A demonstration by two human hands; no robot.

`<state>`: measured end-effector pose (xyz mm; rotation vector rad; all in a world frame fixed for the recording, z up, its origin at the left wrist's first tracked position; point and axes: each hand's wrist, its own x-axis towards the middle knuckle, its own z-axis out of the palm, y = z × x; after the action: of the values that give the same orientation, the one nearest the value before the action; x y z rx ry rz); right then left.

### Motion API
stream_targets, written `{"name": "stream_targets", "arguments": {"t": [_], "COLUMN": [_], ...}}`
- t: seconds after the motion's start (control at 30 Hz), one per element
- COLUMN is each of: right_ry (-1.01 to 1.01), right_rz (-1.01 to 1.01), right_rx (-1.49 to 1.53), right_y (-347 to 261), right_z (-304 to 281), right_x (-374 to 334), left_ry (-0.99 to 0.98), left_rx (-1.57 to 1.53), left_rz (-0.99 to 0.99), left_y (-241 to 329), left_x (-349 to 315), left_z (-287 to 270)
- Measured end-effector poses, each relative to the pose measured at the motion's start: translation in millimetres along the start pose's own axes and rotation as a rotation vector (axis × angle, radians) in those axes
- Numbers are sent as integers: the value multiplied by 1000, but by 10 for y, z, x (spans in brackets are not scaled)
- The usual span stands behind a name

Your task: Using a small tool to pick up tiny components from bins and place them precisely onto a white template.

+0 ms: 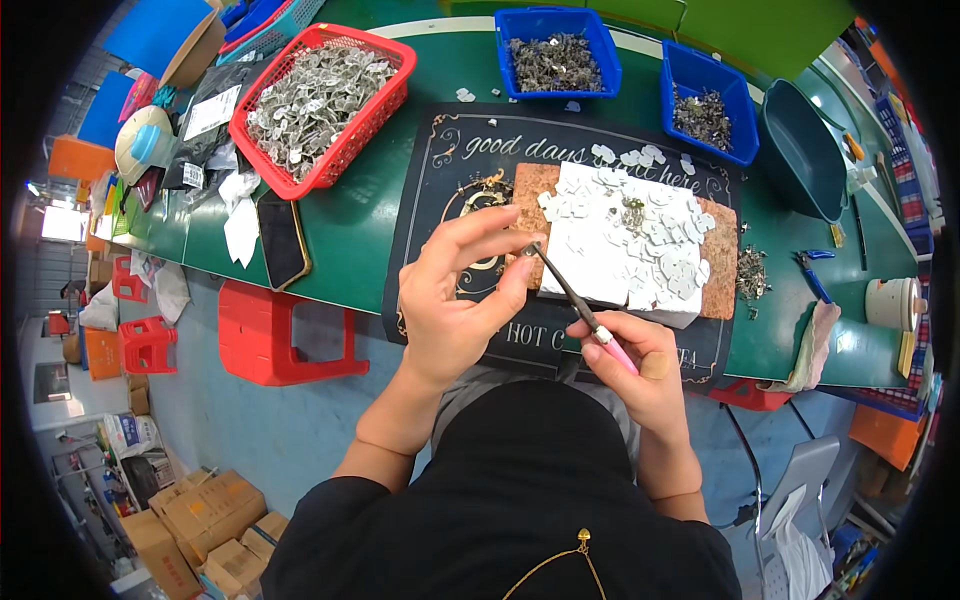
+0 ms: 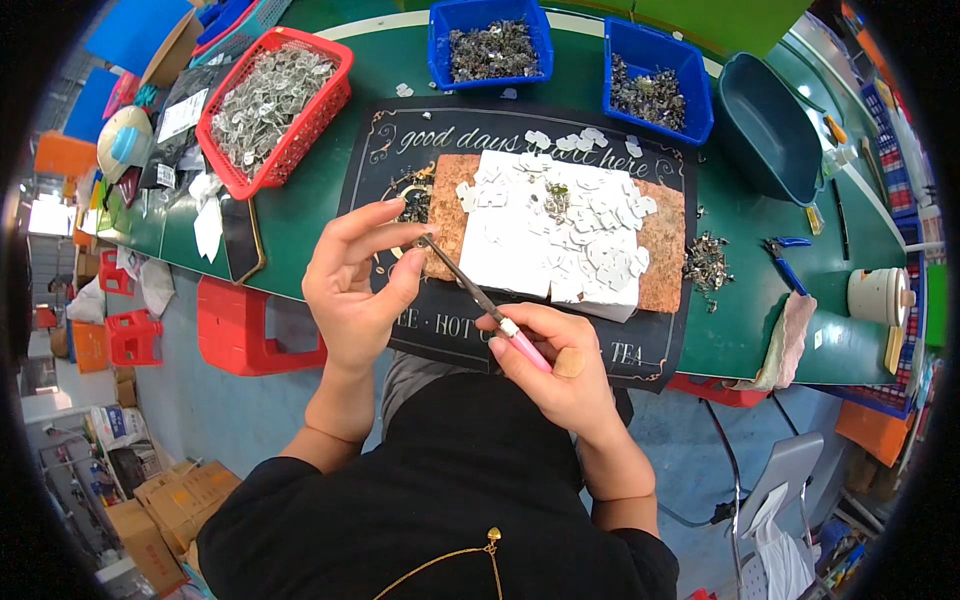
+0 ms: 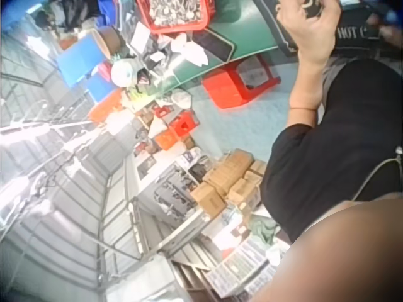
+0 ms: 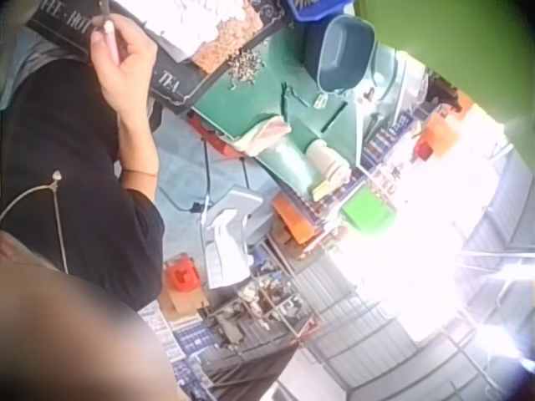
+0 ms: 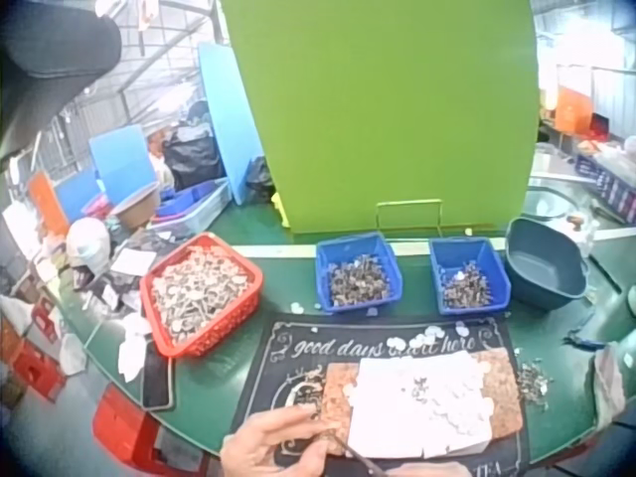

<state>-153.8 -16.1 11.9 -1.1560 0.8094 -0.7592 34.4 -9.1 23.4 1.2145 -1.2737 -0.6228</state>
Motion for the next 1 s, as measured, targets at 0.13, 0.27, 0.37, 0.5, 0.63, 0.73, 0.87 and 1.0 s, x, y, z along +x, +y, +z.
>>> {"name": "stream_targets", "arguments": {"t": [0.13, 0.27, 0.37, 0.5, 0.63, 0.73, 0.87, 1.0], "right_ry": [2, -27, -89, -208, -198, -191, -196, -201], "right_rz": [20, 18, 132, 188, 187, 157, 176, 180], "right_rx": [-58, -64, 41, 203, 264, 248, 269, 264], "right_y": [-57, -25, -35, -4, 28, 53, 47, 47], "right_z": [-2, -14, -32, -61, -26, -19, -32, -32], "right_x": [9, 5, 1, 4, 2, -9, -14, -19], "left_ry": [-35, -185, -287, -311, -260, -259, -260, -263], "left_rx": [-3, -665, -893, -1064, -968, -982, -987, -1000], "left_rz": [20, -271, -358, -334, -318, -306, -307, -316], "left_y": [-21, -172, -304, -320, -266, -280, -279, -275], "left_x": [3, 9, -48, -65, -47, -61, -75, -74], "left_z": [-30, -43, -29, -25, -11, -21, -22, -16]}}
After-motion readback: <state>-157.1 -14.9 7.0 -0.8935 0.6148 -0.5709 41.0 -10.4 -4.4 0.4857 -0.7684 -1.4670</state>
